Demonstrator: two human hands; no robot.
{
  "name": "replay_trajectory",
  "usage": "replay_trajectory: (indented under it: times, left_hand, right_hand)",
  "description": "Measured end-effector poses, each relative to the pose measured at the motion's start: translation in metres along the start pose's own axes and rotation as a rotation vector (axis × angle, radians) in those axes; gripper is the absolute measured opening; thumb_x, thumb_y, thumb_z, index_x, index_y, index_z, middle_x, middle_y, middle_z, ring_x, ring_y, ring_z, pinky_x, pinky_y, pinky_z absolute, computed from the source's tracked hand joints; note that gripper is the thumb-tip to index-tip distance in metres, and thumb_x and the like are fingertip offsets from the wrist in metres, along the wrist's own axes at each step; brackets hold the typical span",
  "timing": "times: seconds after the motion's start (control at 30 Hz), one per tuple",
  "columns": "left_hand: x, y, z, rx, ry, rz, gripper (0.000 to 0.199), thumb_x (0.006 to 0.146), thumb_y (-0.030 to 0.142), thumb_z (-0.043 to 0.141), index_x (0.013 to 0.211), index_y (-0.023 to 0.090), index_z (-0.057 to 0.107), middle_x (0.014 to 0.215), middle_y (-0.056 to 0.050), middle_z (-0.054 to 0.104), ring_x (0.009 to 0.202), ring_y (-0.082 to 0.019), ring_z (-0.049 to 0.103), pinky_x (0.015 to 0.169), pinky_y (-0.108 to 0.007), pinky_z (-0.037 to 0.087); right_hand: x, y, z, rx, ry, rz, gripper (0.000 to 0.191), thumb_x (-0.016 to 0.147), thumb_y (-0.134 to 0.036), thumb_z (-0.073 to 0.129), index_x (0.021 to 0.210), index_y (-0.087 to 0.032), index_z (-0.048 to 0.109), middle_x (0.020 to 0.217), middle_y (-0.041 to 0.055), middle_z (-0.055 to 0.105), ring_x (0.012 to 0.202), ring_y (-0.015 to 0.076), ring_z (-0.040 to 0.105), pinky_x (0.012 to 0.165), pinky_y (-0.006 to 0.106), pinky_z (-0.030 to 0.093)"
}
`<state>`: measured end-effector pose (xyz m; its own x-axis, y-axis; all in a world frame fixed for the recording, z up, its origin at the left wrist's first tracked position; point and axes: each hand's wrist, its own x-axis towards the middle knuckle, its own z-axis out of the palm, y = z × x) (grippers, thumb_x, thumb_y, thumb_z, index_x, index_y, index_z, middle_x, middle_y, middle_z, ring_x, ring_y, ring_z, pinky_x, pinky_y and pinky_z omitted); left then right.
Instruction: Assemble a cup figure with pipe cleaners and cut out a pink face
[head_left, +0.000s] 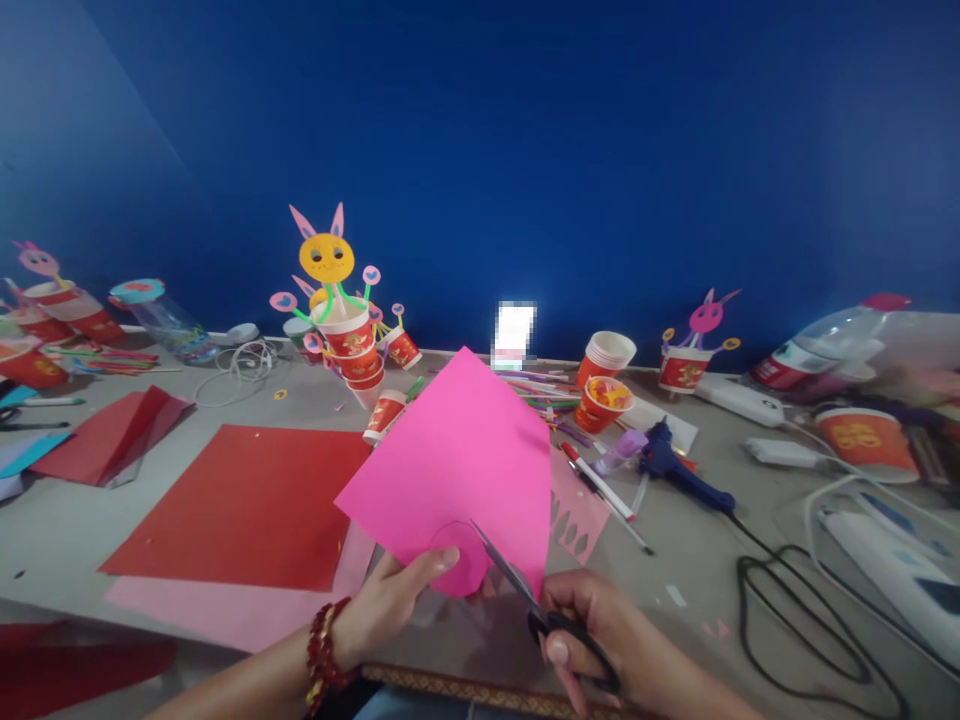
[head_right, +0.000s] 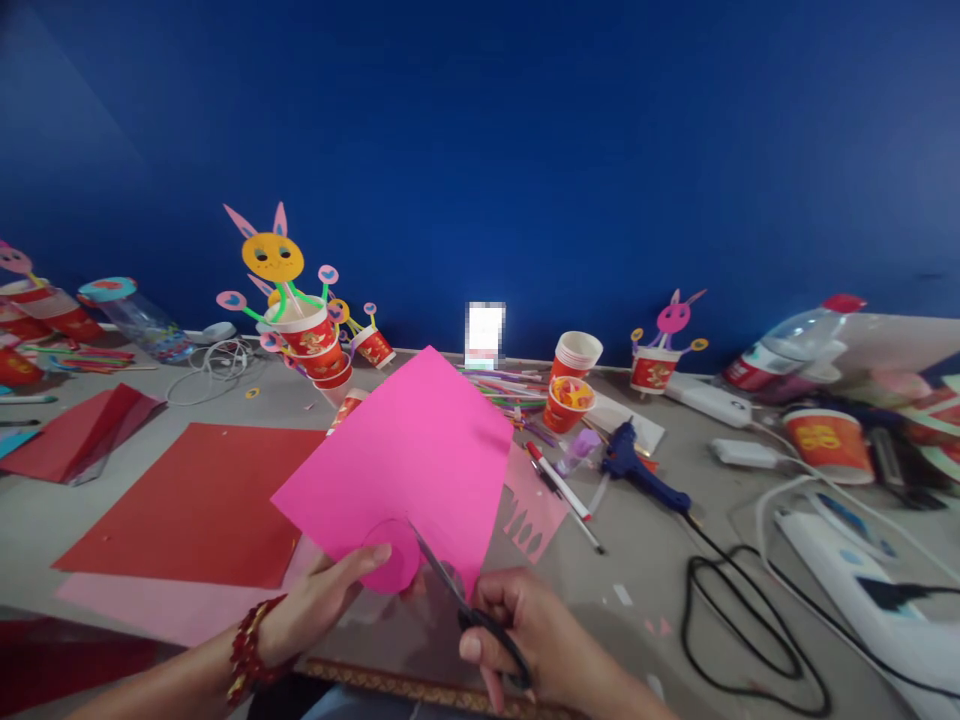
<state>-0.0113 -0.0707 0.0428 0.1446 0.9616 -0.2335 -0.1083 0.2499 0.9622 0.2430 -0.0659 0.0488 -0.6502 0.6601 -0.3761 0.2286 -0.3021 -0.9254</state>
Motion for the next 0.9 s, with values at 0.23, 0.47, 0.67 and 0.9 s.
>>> replay_trajectory:
  times: [0.23, 0.47, 0.67, 0.9]
  left_hand:
    - [0.022, 0.04, 0.007, 0.03, -0.378, 0.062, 0.044, 0.094, 0.052, 0.05, 0.092, 0.021, 0.081, 0.088, -0.009, 0.078, 0.081, -0.025, 0.07, 0.08, -0.032, 0.055]
    - [0.038, 0.049, 0.011, 0.029, -0.589, 0.156, 0.064, 0.1, 0.051, 0.036, 0.068, 0.013, 0.076, 0.072, -0.011, 0.073, 0.072, -0.021, 0.067, 0.083, -0.032, 0.052]
    - [0.046, 0.039, 0.003, 0.039, -0.612, 0.152, 0.066, 0.101, 0.053, 0.036, 0.067, 0.013, 0.076, 0.067, -0.011, 0.073, 0.076, -0.022, 0.069, 0.087, -0.032, 0.051]
    - [0.051, 0.036, 0.002, -0.027, -0.655, 0.174, 0.063, 0.101, 0.049, 0.036, 0.071, 0.011, 0.076, 0.068, -0.012, 0.073, 0.078, -0.024, 0.07, 0.091, -0.036, 0.05]
  right_hand:
    - [0.007, 0.001, -0.012, -0.018, 0.003, -0.007, 0.072, 0.065, -0.089, 0.058, 0.073, -0.018, 0.051, 0.046, -0.0043, 0.055, 0.03, 0.0041, 0.033, 0.032, 0.017, 0.024]
    - [0.018, 0.004, -0.023, -0.163, 0.069, -0.135, 0.071, 0.067, -0.089, 0.055, 0.068, -0.018, 0.052, 0.045, -0.0017, 0.054, 0.037, 0.0077, 0.04, 0.041, 0.02, 0.025]
    - [0.027, 0.014, -0.022, -0.146, 0.088, -0.133, 0.072, 0.066, -0.091, 0.053, 0.066, -0.019, 0.052, 0.041, -0.0024, 0.051, 0.035, 0.008, 0.038, 0.041, 0.021, 0.022]
    - [0.027, 0.007, -0.02, -0.102, 0.097, -0.074, 0.072, 0.061, -0.092, 0.056, 0.063, -0.021, 0.046, 0.04, -0.0044, 0.047, 0.035, 0.0068, 0.035, 0.04, 0.021, 0.022]
